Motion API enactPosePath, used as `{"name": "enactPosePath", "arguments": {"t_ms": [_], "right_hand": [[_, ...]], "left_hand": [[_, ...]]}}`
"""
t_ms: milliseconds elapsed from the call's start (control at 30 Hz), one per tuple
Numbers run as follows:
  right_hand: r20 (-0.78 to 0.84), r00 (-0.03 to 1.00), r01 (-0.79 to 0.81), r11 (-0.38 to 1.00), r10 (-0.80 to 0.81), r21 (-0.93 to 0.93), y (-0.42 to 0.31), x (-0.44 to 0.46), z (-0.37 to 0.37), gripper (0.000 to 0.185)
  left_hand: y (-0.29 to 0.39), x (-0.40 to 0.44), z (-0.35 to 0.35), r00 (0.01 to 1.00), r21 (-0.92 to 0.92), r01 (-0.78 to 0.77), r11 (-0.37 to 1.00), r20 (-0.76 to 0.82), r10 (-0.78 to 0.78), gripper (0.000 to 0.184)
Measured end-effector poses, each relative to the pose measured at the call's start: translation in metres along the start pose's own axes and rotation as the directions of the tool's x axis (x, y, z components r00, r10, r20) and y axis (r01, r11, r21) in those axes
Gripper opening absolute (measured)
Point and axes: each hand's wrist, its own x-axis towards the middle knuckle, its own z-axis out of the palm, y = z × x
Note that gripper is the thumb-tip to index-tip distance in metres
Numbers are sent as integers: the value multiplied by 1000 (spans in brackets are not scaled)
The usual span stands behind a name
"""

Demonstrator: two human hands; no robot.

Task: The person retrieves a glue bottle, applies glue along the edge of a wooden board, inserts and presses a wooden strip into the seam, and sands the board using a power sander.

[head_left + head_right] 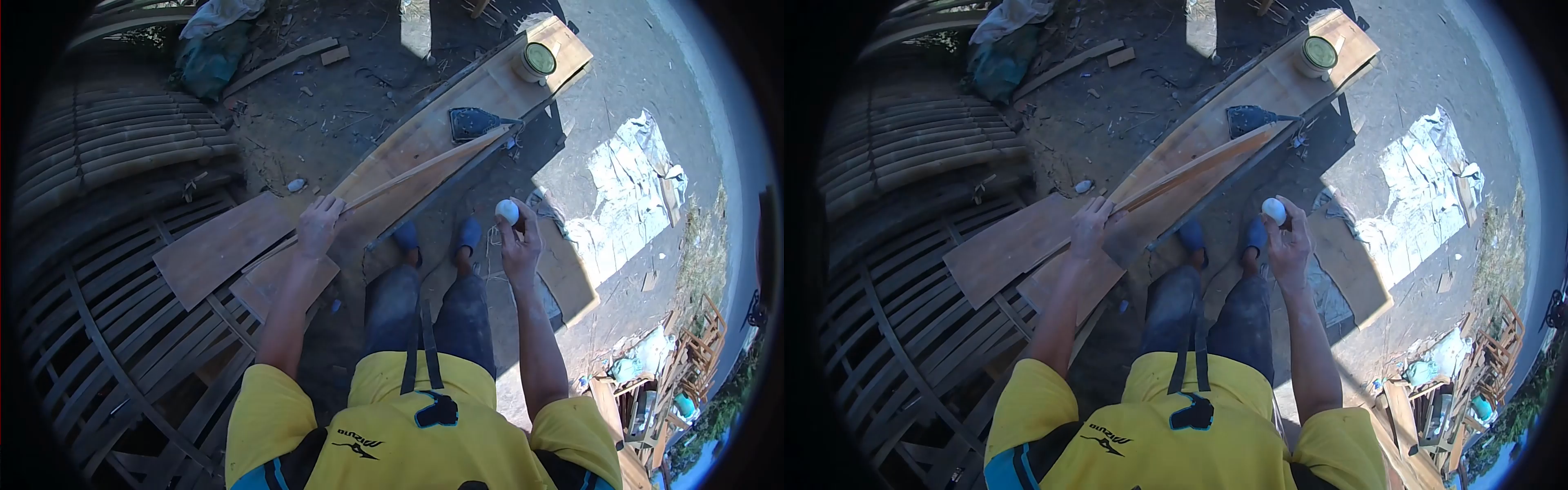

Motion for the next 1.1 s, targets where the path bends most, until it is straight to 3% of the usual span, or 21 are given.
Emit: {"name": "enactPosePath", "arguments": {"t_ms": [67, 267, 333, 467, 533, 633, 833, 967, 1100], "right_hand": [[159, 975, 154, 988, -156, 23, 6, 10, 20, 36], [374, 905, 236, 971, -204, -40, -1, 31, 64, 38], [404, 885, 275, 960, -234, -46, 6, 36, 73, 38], [361, 897, 280, 960, -256, -13, 11, 41, 83, 37], [353, 907, 258, 966, -232, -29, 15, 44, 86, 37], [349, 915, 234, 971, -203, -50, 18, 47, 93, 37], [338, 916, 238, 971, -217, -22, 17, 48, 108, 36], [338, 918, 235, 971, -206, -45, 17, 49, 113, 35], [327, 924, 227, 973, -201, -43, 15, 50, 114, 36]], "left_hand": [[2, -1, 22, 998, 19, 68, 997, 11, -68, 28], [9, 15, 42, 969, -38, 223, 974, -103, -226, 27], [19, 28, 44, 958, -64, 185, 981, -213, -195, 30], [42, 63, 52, 967, -164, 112, 980, -211, -146, 39], [46, 74, 63, 983, -185, 11, 983, -180, -45, 45], [41, 72, 70, 957, -138, -69, 988, -288, 26, 55], [39, 70, 72, 949, -97, -99, 990, -307, 64, 63], [39, 73, 70, 949, -105, -104, 989, -307, 67, 62], [43, 77, 58, 969, -278, -32, 960, -245, -39, 49]]}}
